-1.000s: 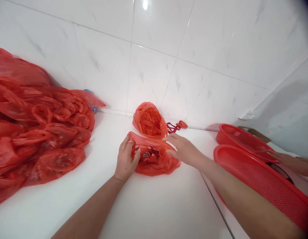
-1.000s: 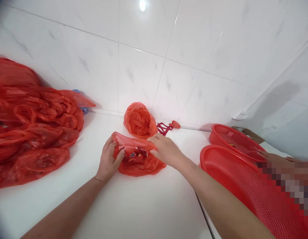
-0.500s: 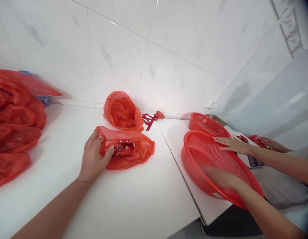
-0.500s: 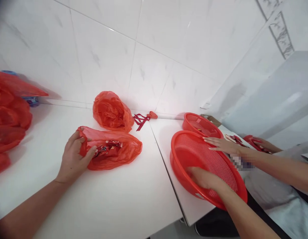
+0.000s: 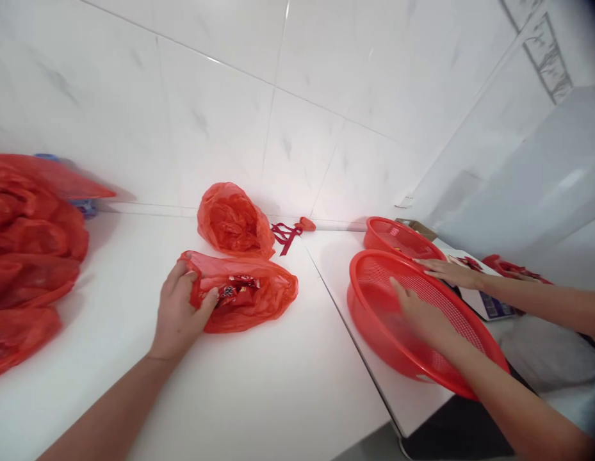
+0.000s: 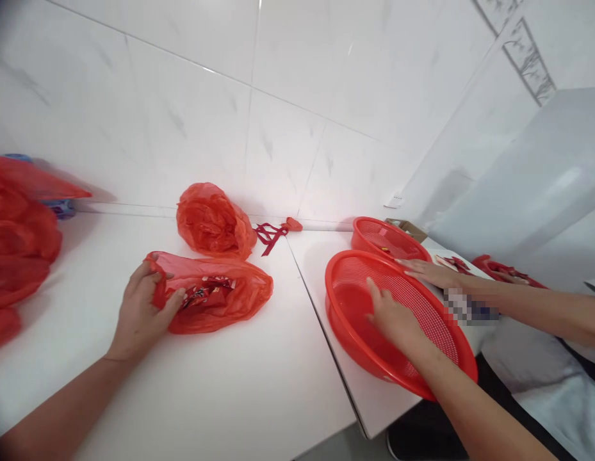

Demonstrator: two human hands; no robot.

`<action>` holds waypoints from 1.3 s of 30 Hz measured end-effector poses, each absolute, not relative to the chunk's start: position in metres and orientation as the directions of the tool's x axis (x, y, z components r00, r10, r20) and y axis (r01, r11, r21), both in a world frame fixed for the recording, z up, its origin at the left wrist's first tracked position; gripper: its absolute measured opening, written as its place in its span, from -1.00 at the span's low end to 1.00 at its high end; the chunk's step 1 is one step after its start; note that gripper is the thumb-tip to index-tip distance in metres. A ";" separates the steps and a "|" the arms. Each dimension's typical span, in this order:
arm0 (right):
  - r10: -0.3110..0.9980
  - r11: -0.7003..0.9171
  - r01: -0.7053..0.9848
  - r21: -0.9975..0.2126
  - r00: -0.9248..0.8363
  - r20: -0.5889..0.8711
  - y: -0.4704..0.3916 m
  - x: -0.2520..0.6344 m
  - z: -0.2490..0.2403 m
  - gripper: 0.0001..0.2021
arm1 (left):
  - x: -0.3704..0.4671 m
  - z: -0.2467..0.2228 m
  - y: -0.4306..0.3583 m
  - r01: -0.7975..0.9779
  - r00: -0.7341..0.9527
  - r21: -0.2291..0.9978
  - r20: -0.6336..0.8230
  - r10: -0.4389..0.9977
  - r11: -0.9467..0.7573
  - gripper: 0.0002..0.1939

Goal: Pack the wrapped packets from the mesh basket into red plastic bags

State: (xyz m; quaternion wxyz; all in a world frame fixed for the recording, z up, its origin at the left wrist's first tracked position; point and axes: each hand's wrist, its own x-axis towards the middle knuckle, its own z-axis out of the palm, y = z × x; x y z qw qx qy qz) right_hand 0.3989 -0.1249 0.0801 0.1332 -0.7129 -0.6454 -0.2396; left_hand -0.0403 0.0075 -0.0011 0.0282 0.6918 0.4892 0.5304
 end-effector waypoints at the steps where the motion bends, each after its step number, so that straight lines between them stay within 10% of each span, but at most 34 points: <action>1: 0.854 -0.123 0.980 0.156 0.024 0.521 -0.121 0.392 0.085 -0.43 | -0.040 -0.001 0.007 0.650 -0.035 0.550 0.711 0.702 -0.525 -0.72; 8: 0.782 0.292 0.925 0.241 -0.377 0.497 -0.106 0.274 0.087 -0.41 | -0.040 -0.002 0.006 0.669 -0.015 0.528 0.712 0.702 -0.522 -0.70; 15: 0.952 0.114 0.876 -0.468 0.037 0.303 -0.048 0.215 0.031 -0.33 | -0.043 -0.004 0.006 0.667 -0.028 0.523 0.728 0.685 -0.530 -0.70; 20: 0.961 -0.001 0.539 -0.843 0.233 0.148 -0.015 0.206 0.026 -0.77 | -0.045 0.016 0.008 0.631 -0.025 0.542 0.729 0.684 -0.555 -0.79; 31: 0.789 0.410 -0.025 -0.912 0.511 0.340 -0.005 0.221 0.124 -0.60 | -0.037 0.171 0.002 0.254 -0.164 0.728 0.681 0.714 -0.636 -0.90; 39: 0.932 0.173 0.208 -0.963 0.280 0.229 -0.015 0.214 0.095 -0.65 | -0.024 0.214 0.002 0.239 0.065 0.649 0.731 0.679 -0.722 -0.92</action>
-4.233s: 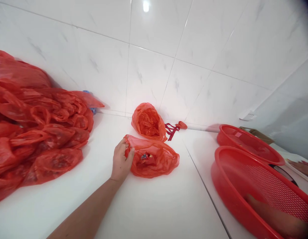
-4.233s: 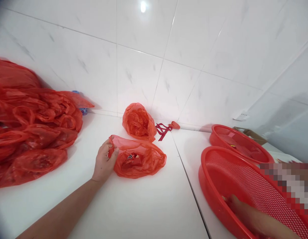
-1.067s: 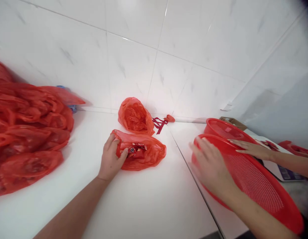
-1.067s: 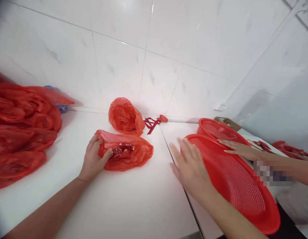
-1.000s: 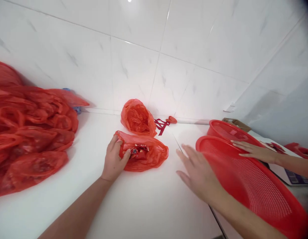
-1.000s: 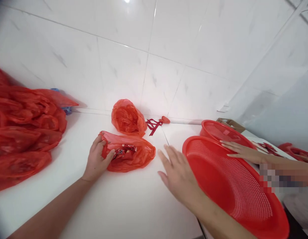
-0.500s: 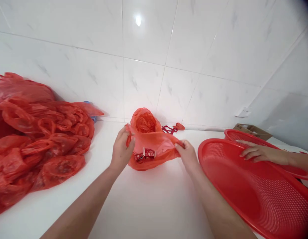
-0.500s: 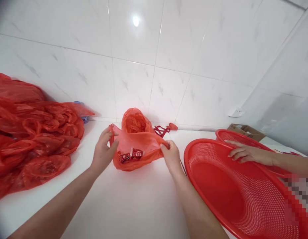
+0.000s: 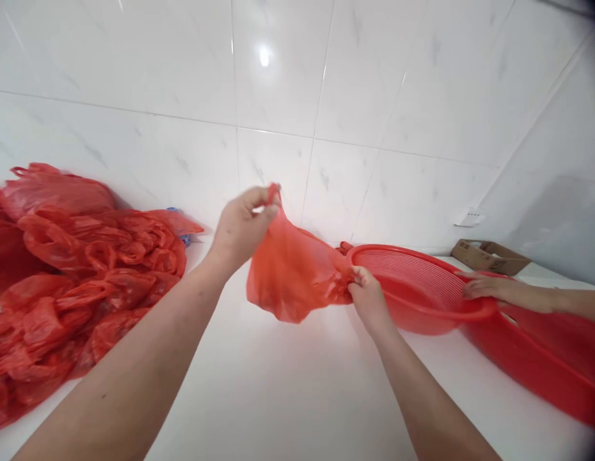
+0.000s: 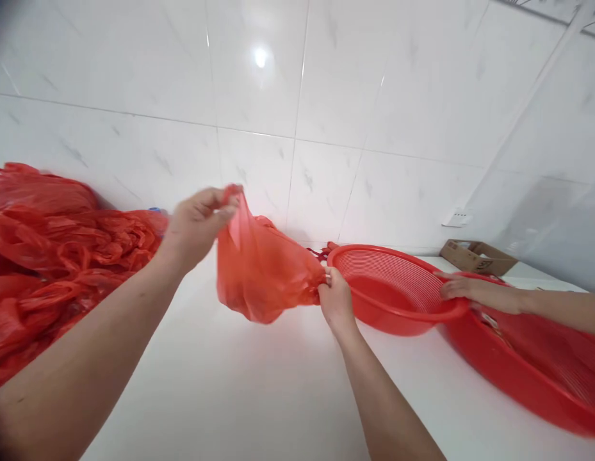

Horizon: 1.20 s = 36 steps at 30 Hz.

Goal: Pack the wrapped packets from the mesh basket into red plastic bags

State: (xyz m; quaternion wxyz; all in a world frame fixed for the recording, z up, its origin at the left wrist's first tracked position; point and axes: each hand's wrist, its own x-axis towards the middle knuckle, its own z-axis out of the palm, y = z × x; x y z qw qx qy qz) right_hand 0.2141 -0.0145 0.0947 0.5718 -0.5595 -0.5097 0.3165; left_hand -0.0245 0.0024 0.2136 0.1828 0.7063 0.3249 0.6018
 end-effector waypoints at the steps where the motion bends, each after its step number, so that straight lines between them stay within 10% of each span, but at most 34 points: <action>1: 0.927 0.157 0.249 -0.956 0.297 0.230 -0.018 0.215 0.091 -0.65 | -0.023 0.217 0.003 0.262 0.049 0.625 0.752 0.657 -0.735 -0.92; 9: 0.884 0.138 0.522 -0.842 0.318 0.342 -0.038 0.246 0.092 -0.87 | -0.032 0.215 0.010 0.336 0.033 0.612 0.752 0.658 -0.716 -0.89; 15: 0.939 0.206 0.053 -0.977 0.272 0.213 -0.034 0.260 0.094 -0.80 | -0.036 0.208 -0.006 0.354 0.103 0.651 0.687 0.719 -0.672 -0.92; 19: 0.925 0.271 -0.214 -0.938 0.327 0.193 -0.026 0.263 0.071 -0.61 | -0.052 0.186 -0.015 0.344 0.175 0.695 0.613 0.770 -0.632 -0.80; 25: 0.961 0.228 -0.054 -0.972 0.174 0.216 -0.031 0.266 0.023 -0.24 | -0.105 0.094 -0.008 0.322 0.066 0.758 0.580 0.812 -0.568 -0.33; 29: 0.979 0.194 0.056 -0.979 -0.073 0.190 -0.040 0.254 0.016 0.07 | -0.108 0.043 -0.009 0.323 0.233 0.872 0.302 0.924 -0.367 -0.13; 36: 0.974 0.207 -0.071 -0.976 -0.084 0.213 -0.011 0.211 0.059 -0.30 | -0.047 0.051 0.001 -0.074 0.287 0.981 0.196 0.938 -0.182 -0.52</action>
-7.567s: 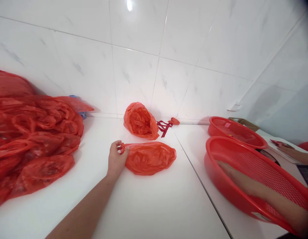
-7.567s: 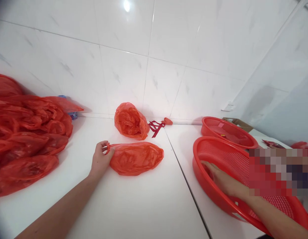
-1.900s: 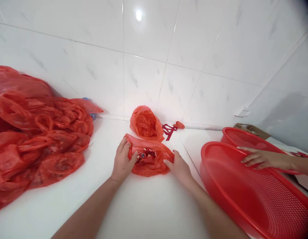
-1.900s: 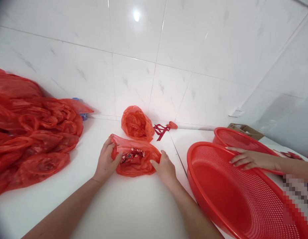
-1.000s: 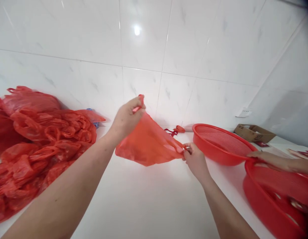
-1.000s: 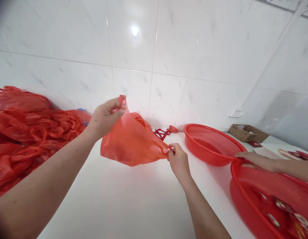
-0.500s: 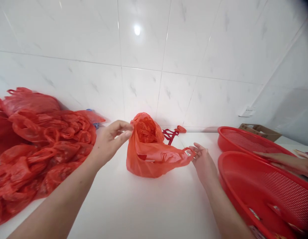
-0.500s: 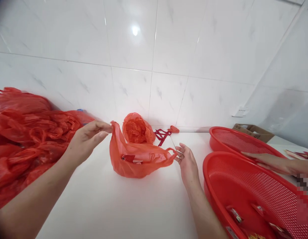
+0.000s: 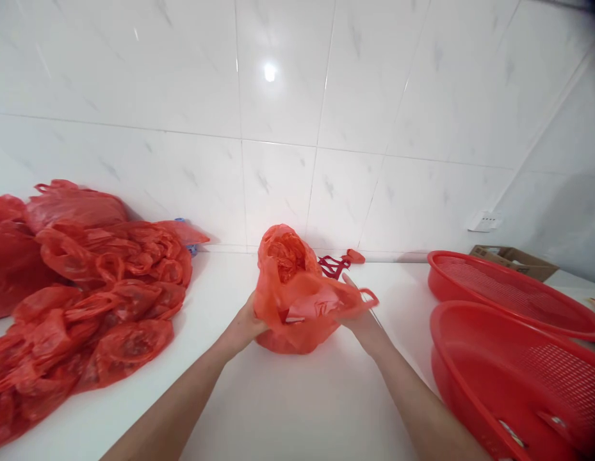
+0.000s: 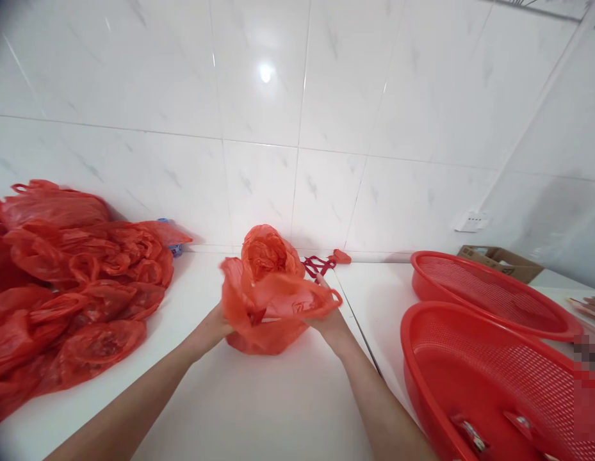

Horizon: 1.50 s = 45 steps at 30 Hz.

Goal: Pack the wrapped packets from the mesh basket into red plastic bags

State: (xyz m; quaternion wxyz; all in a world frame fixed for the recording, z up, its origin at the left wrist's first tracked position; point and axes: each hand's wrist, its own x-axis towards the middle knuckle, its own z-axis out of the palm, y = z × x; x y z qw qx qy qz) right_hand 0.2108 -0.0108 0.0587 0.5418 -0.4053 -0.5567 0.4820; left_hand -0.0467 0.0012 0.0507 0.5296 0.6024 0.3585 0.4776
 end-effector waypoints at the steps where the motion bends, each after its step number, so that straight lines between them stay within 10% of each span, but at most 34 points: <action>1: 0.975 0.181 -0.096 -0.979 -0.113 0.191 -0.005 0.207 0.065 -0.43 | -0.041 0.054 0.006 -0.076 0.243 0.987 0.155 0.958 -0.140 -0.61; 8: 0.973 0.147 -0.542 -0.827 -0.072 0.220 0.029 0.198 0.073 -0.67 | -0.025 0.054 0.030 -0.529 0.207 0.821 -0.123 0.971 0.217 -0.63; 18: 0.989 0.031 -0.659 -0.751 -0.087 0.117 0.068 0.192 0.021 -0.59 | -0.014 0.013 0.035 -0.555 0.267 0.761 -0.220 0.938 0.336 -0.66; 26: 0.975 -0.012 -0.479 -0.878 -0.199 0.096 0.054 0.157 0.015 -0.73 | -0.020 0.028 0.029 -0.515 0.383 0.849 0.103 0.918 0.120 -0.33; 45: 0.897 -0.147 -0.360 -0.921 -0.441 0.029 0.028 0.148 0.023 -0.67 | -0.014 0.003 0.032 -0.595 0.140 0.755 -0.240 0.961 0.275 -0.75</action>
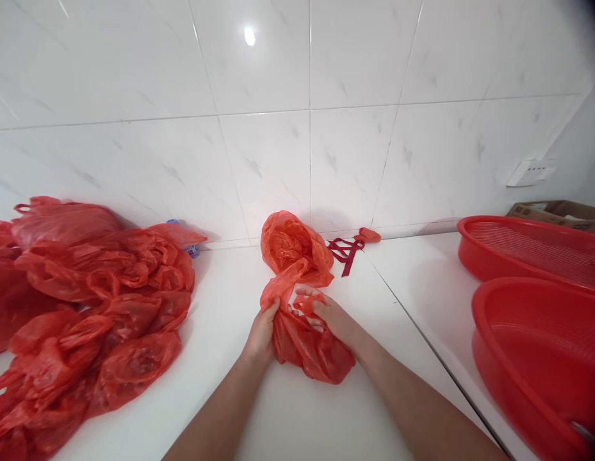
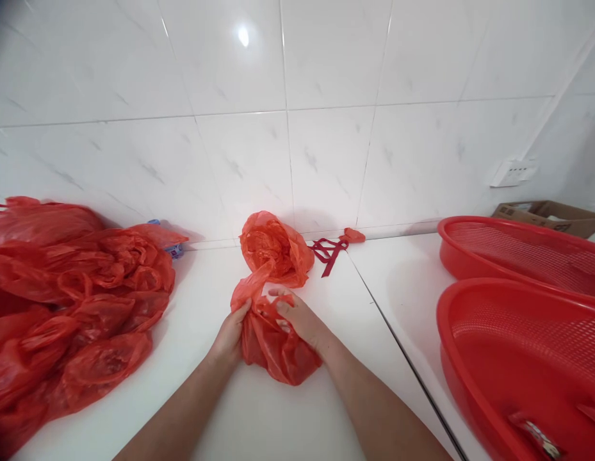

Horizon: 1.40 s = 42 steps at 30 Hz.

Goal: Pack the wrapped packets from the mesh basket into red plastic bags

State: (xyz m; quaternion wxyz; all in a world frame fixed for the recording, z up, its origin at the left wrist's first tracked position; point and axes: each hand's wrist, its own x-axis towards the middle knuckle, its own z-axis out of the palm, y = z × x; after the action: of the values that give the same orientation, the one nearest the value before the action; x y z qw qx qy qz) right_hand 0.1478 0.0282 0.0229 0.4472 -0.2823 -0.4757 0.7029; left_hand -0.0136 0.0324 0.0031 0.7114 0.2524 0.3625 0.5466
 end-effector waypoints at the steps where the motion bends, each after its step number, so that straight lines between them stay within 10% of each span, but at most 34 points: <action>1: 0.912 -0.097 -0.312 -0.945 -0.408 0.041 0.027 0.145 0.023 -0.64 | -0.011 0.006 0.031 -0.574 0.120 0.783 -0.210 0.970 0.240 -0.74; 10: 0.956 -0.033 -0.200 -0.979 -0.292 0.028 0.035 0.142 0.008 -0.76 | 0.003 0.010 0.015 -0.010 0.021 0.982 0.188 0.982 -0.188 -0.50; 15: 0.976 -0.050 -0.296 -0.954 -0.217 0.017 0.042 0.143 -0.002 -0.75 | -0.005 0.005 0.016 0.446 0.118 0.674 0.607 0.786 -0.588 -0.39; 29: 0.854 -0.305 -0.543 -0.783 -0.520 0.028 0.040 0.162 0.015 -0.58 | -0.015 0.005 0.020 0.463 0.159 0.765 0.425 0.891 -0.448 -0.83; 42: 0.859 -0.142 -0.266 -0.953 -0.512 0.016 0.034 0.164 0.017 -0.54 | -0.016 0.002 0.020 0.404 0.084 0.855 0.319 0.944 -0.325 -0.87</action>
State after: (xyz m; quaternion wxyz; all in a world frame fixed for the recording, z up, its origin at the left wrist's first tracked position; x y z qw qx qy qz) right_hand 0.1645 0.0336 0.0168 0.4022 -0.2863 -0.5171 0.6992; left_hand -0.0159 0.0201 0.0018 0.2957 0.6743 0.4999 0.4561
